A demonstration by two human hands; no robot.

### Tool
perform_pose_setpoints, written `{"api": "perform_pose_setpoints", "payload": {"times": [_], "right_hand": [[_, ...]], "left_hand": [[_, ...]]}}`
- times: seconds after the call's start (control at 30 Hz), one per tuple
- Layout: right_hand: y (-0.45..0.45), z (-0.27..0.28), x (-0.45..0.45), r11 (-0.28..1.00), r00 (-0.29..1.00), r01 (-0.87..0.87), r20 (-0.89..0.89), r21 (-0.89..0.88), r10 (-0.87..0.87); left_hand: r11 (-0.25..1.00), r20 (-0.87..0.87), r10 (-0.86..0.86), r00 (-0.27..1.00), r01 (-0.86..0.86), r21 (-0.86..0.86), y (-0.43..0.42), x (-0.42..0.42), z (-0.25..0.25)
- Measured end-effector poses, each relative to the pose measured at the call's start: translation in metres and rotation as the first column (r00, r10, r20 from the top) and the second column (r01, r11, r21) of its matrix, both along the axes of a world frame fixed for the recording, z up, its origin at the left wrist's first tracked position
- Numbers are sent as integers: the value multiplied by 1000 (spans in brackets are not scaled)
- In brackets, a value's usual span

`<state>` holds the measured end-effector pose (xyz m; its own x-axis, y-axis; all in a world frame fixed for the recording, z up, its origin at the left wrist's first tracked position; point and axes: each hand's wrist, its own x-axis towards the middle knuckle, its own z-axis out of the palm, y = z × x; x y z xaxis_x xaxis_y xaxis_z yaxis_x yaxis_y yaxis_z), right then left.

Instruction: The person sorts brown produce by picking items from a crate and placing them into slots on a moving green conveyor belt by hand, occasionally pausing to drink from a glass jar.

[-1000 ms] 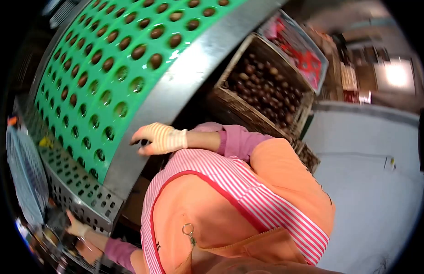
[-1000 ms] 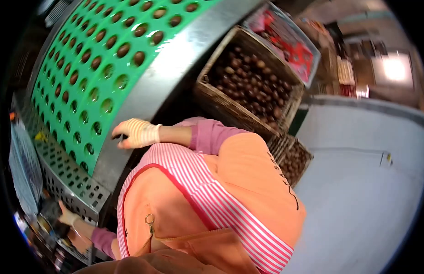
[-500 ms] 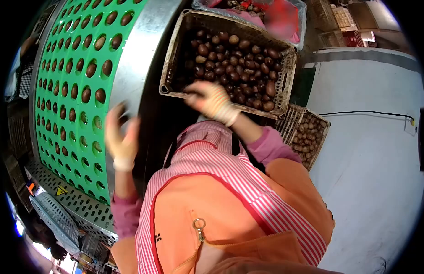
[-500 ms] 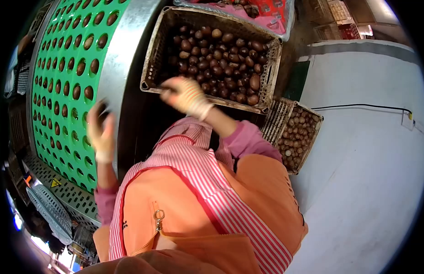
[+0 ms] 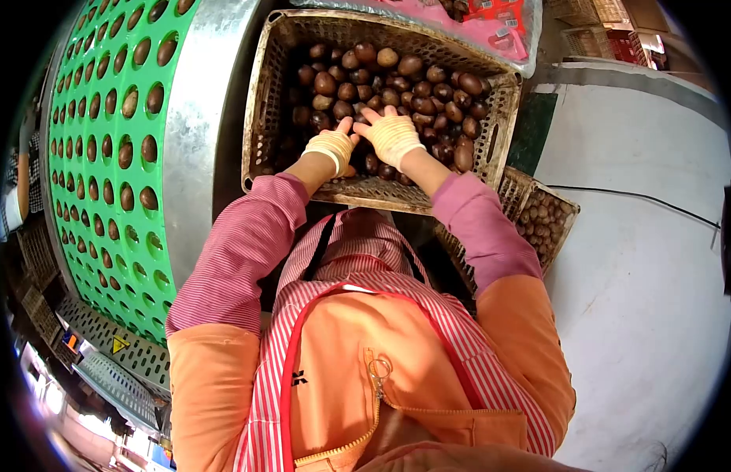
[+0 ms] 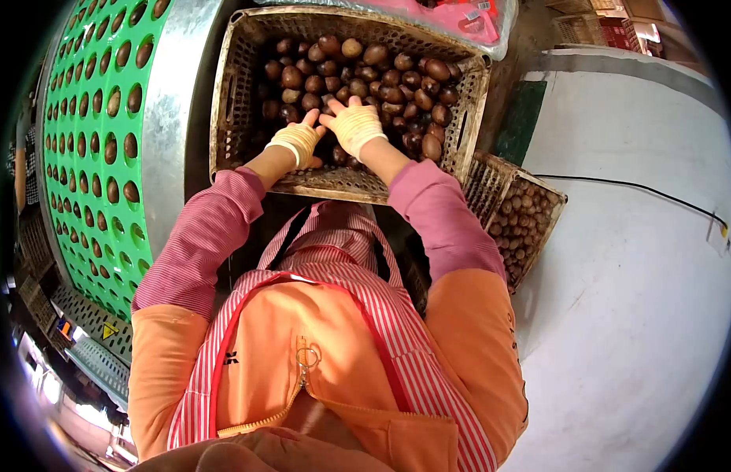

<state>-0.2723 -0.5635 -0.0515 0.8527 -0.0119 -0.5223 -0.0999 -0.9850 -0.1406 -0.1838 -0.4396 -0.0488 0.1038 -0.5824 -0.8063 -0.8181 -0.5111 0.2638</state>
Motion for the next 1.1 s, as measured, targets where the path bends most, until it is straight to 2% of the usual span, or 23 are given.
{"api": "perform_pose_setpoints", "payload": {"times": [0.03,0.17,0.23,0.3,0.33,0.4,0.43,0.47,0.5,0.53,0.57,0.63,0.73,0.77,0.8,0.87,0.9,0.93,0.97,1.0,1.03,1.07,1.1], "right_hand": [[3,-7,3,1000,999,-16,45,-23,17],[-11,-19,-3,996,1000,-21,17,86,20],[-12,-38,-4,995,998,67,12,70,-68],[-14,-39,1,992,992,-112,61,56,109],[-9,-55,8,999,999,28,-26,45,-27],[-14,-42,12,974,973,-226,56,11,225],[-11,-31,17,971,971,-238,-12,-8,238],[-5,-35,15,995,994,-103,-23,-10,102],[0,-38,15,999,999,36,-24,-13,-36],[2,-28,11,990,991,-127,24,-57,129],[6,-20,14,998,999,-51,-19,-39,51],[14,-28,19,990,990,136,-29,-32,-137],[14,-37,21,987,987,143,-66,-70,-148],[13,-24,19,998,997,22,-73,-54,-26],[14,-3,18,994,993,-98,-71,-38,95],[9,-31,19,968,966,246,-91,43,-241],[-7,-39,14,997,997,-75,-29,29,76],[0,-4,16,996,1000,-16,28,85,14],[-10,-26,6,973,983,63,153,223,-98],[-26,-47,-1,923,940,118,258,366,-223],[-27,-37,-1,658,874,387,-28,646,-485],[-27,-25,0,258,715,610,-380,749,-587],[2,38,6,58,562,716,-526,695,-638]], "left_hand": [[995,-12,96,995,-96,-28,-2,-2,6],[990,36,138,990,-139,19,-15,-17,-13],[963,45,259,965,-254,-89,-10,-24,-18],[969,70,246,967,-243,-50,-9,-22,-15],[958,101,285,953,-279,-68,-10,-26,-32],[784,91,607,789,-614,93,-19,-23,-38],[795,78,578,812,-582,170,-25,-17,-28],[933,72,274,959,-283,224,-27,-17,-43],[928,67,244,968,-253,272,-29,-13,-41],[922,58,210,976,-217,321,-31,-11,-42],[940,45,154,987,-160,300,-28,-10,-43],[933,62,186,981,-196,301,-29,-9,-51],[871,64,401,914,-402,282,-22,1,-69],[846,40,467,883,-460,271,-16,8,-76],[878,35,452,891,-451,162,-5,9,-42],[890,-57,455,889,-453,40,15,18,-8],[834,-105,536,837,-545,-86,26,18,14],[788,-191,572,798,-599,-143,34,22,36],[687,-305,597,742,-669,-285,52,22,58],[555,-417,590,692,-722,-413,77,21,78],[410,-440,564,698,-700,-585,104,20,91],[241,-457,537,709,-648,-722,137,17,103],[148,-471,583,662,-656,-740,179,16,123]]}}
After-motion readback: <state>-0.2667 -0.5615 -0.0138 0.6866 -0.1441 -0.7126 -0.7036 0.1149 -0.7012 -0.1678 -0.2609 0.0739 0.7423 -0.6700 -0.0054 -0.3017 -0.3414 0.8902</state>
